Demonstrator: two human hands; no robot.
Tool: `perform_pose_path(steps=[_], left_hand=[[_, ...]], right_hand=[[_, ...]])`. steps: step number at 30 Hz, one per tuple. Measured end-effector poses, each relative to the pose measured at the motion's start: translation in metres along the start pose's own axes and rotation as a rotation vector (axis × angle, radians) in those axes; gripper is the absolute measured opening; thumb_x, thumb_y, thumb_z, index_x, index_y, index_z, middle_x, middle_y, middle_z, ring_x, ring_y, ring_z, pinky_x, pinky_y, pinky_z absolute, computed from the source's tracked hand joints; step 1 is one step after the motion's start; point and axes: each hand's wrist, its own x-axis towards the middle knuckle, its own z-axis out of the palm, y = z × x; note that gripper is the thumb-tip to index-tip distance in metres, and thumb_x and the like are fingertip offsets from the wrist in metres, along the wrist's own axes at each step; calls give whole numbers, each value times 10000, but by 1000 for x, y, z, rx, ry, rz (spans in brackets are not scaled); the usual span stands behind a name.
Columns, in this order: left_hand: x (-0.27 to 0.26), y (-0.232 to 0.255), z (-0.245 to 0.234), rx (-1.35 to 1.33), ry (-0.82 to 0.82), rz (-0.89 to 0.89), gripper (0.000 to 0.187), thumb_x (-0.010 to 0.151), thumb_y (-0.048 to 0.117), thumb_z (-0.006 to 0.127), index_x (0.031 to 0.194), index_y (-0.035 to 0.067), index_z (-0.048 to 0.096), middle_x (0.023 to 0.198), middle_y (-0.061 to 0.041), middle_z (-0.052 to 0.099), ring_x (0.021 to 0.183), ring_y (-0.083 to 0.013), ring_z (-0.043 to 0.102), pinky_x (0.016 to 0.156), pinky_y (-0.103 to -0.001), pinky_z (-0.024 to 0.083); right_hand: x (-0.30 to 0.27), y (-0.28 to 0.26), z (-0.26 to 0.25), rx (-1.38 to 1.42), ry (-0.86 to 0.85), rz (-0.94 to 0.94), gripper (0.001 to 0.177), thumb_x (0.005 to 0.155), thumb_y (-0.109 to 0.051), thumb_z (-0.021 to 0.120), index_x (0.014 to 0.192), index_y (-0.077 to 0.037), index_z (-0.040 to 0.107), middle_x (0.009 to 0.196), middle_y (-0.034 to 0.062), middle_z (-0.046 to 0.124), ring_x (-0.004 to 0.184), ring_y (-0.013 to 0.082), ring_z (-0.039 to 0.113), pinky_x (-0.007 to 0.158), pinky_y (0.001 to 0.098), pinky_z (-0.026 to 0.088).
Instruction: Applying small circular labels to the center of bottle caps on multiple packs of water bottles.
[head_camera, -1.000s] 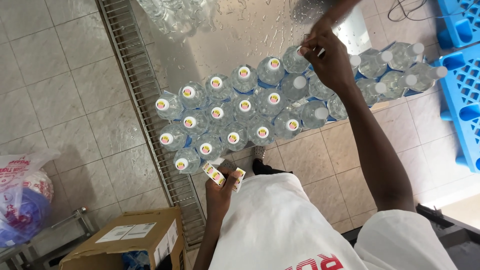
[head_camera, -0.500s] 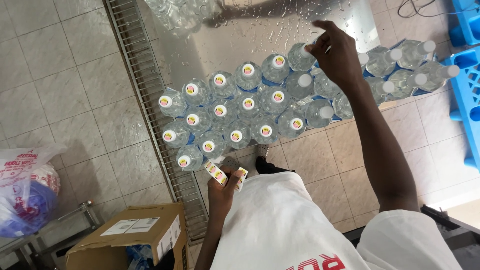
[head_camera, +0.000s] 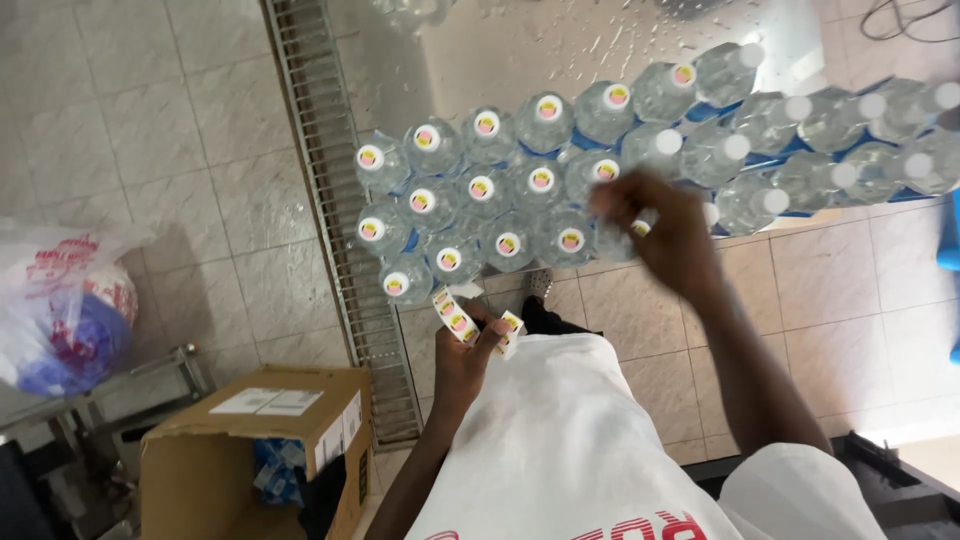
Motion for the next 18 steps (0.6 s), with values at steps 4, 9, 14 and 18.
perform_pose_path(steps=[4, 9, 14, 18], left_hand=[[0, 16, 2, -38, 6, 29, 266, 1016, 240, 840, 868, 100, 668, 744, -31, 642, 714, -90, 542, 786, -301, 513], [-1, 12, -3, -43, -45, 38, 211, 982, 174, 855, 868, 103, 693, 721, 9, 603, 698, -54, 485, 732, -276, 470], [-6, 30, -6, -7, -118, 31, 207, 1004, 253, 823, 1078, 75, 747, 877, -3, 635, 697, -59, 445, 712, -247, 448], [-10, 22, -11, 117, -127, 97, 145, 1027, 206, 804, 1112, 89, 793, 976, -27, 746, 676, -52, 462, 677, -227, 444]], right_hand=[[-48, -57, 47, 251, -281, 139, 270, 886, -142, 890, 1128, -56, 809, 995, 169, 829, 867, 312, 811, 829, 442, 655], [-77, -55, 73, 363, -285, 358, 368, 857, -119, 913, 1186, 26, 832, 971, 236, 815, 878, 329, 825, 855, 446, 684], [-84, -56, 78, 350, -169, 342, 284, 869, -39, 891, 1147, 3, 848, 922, 196, 825, 828, 279, 816, 821, 410, 681], [-91, -55, 85, 251, -62, 234, 239, 873, -5, 883, 1109, -17, 850, 919, 165, 838, 851, 282, 834, 813, 390, 694]])
